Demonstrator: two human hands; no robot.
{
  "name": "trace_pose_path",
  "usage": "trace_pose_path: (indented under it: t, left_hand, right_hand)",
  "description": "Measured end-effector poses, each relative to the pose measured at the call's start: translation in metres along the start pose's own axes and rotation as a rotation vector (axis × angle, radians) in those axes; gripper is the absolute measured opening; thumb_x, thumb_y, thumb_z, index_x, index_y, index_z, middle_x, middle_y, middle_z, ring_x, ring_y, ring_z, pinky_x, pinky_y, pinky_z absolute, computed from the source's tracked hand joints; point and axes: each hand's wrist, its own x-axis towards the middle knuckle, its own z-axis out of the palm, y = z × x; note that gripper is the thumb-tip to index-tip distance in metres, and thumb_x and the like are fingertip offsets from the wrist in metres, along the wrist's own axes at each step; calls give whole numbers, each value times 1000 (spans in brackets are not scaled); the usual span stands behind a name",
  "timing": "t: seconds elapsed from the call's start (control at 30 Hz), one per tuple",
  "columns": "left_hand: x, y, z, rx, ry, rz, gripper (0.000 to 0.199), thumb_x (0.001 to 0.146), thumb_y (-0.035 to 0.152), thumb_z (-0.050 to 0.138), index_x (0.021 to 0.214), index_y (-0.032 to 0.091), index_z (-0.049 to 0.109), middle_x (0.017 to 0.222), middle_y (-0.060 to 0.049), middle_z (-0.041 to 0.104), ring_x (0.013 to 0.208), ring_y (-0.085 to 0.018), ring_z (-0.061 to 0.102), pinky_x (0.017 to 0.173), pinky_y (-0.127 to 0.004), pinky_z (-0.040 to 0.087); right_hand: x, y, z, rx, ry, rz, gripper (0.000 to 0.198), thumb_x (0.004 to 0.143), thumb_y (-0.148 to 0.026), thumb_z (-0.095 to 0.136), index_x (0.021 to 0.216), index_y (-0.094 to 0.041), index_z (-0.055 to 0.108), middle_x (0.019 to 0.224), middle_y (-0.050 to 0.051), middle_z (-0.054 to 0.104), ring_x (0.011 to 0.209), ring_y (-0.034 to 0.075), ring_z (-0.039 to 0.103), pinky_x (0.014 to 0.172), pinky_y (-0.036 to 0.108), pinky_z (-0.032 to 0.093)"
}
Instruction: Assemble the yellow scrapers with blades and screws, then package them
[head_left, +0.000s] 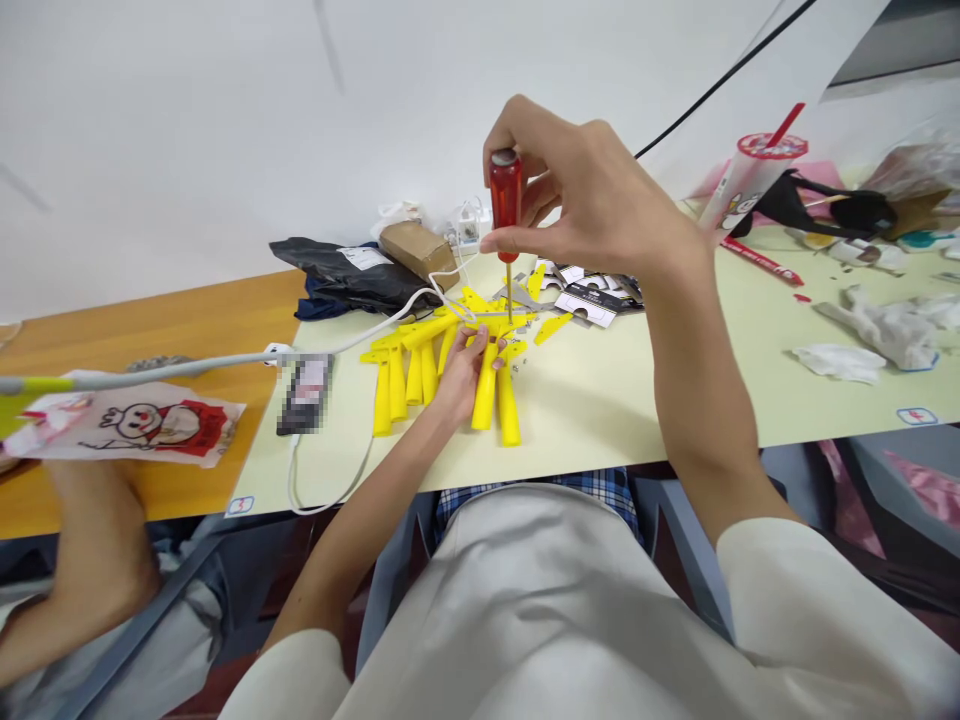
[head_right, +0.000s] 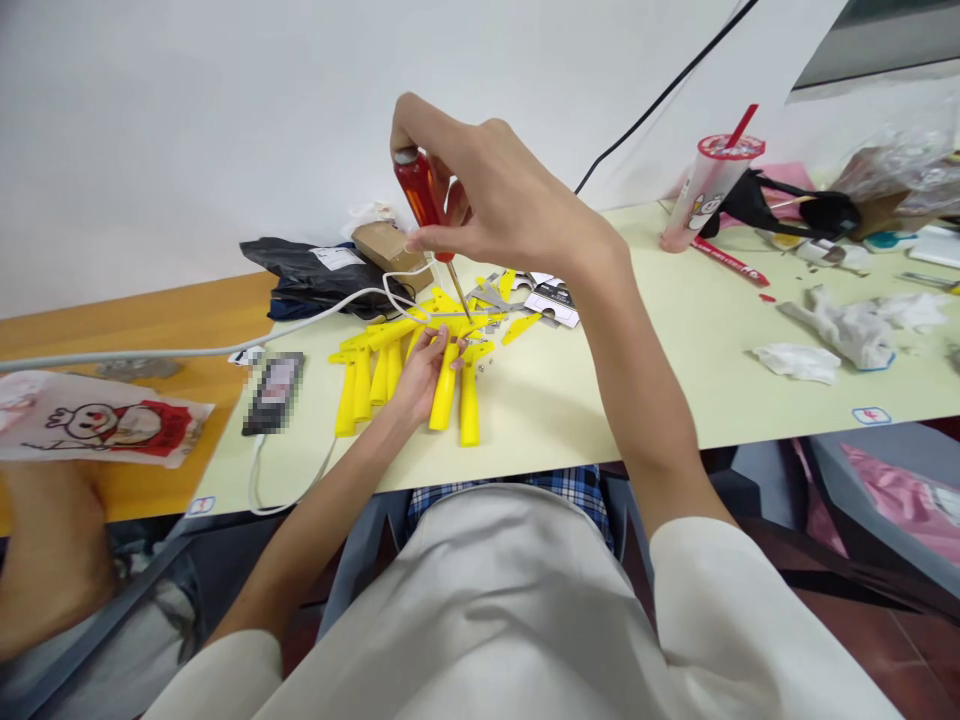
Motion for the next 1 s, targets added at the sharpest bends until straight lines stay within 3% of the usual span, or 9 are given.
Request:
trace_pose_path:
  t: [0.07, 0.3, 0.47, 0.6, 0.87, 1.0]
  left_hand:
    - [0, 2, 2, 10, 31, 5, 34, 92, 22, 93, 91, 22, 59, 89, 1, 66, 87, -13, 74, 56, -20, 48]
    - [1, 11, 7, -4, 124, 13, 31, 92, 14, 90, 96, 21, 60, 93, 1, 70, 85, -12, 75, 55, -20, 47]
    - [3, 12, 4, -19, 122, 18, 33, 91, 11, 88, 95, 22, 57, 94, 2, 72, 83, -12, 74, 56, -20, 48]
    - [4, 12, 2, -1, 138, 40, 35, 90, 13, 90, 94, 23, 56, 91, 2, 71, 88, -12, 75, 59, -20, 49]
    - [4, 13, 2, 20, 155, 43, 33, 93, 14, 89, 94, 23, 56, 90, 2, 70, 88, -13, 74, 58, -20, 47]
    - [4, 12, 1, 38, 128, 41, 29, 95, 14, 86, 95, 23, 59, 93, 1, 71, 89, -12, 74, 58, -21, 48]
  right_hand:
    - [1, 5, -1, 9, 44, 1, 42, 73, -38, 92, 101, -40, 59, 95, -3, 74, 96, 31, 72, 89, 51, 66]
    - [-3, 12, -12, -34, 256, -95, 38, 88, -25, 85, 102, -31, 51, 106, -3, 69, 90, 20, 73, 78, 37, 64]
    - [-1, 32, -11, -138, 78, 53, 33, 92, -35, 83, 110, -35, 55, 102, -3, 74, 87, 25, 73, 80, 43, 63]
    - [8, 54, 2, -125, -17, 127, 35, 86, -40, 88, 105, -35, 60, 91, -6, 75, 82, 23, 68, 78, 42, 55]
    - [13, 71, 13, -120, -59, 113, 30, 91, -33, 83, 100, -30, 55, 90, -4, 70, 76, 20, 64, 69, 38, 44]
    - [13, 76, 14, -126, -74, 135, 33, 93, -40, 86, 102, -31, 56, 87, -7, 74, 75, 17, 62, 70, 36, 45]
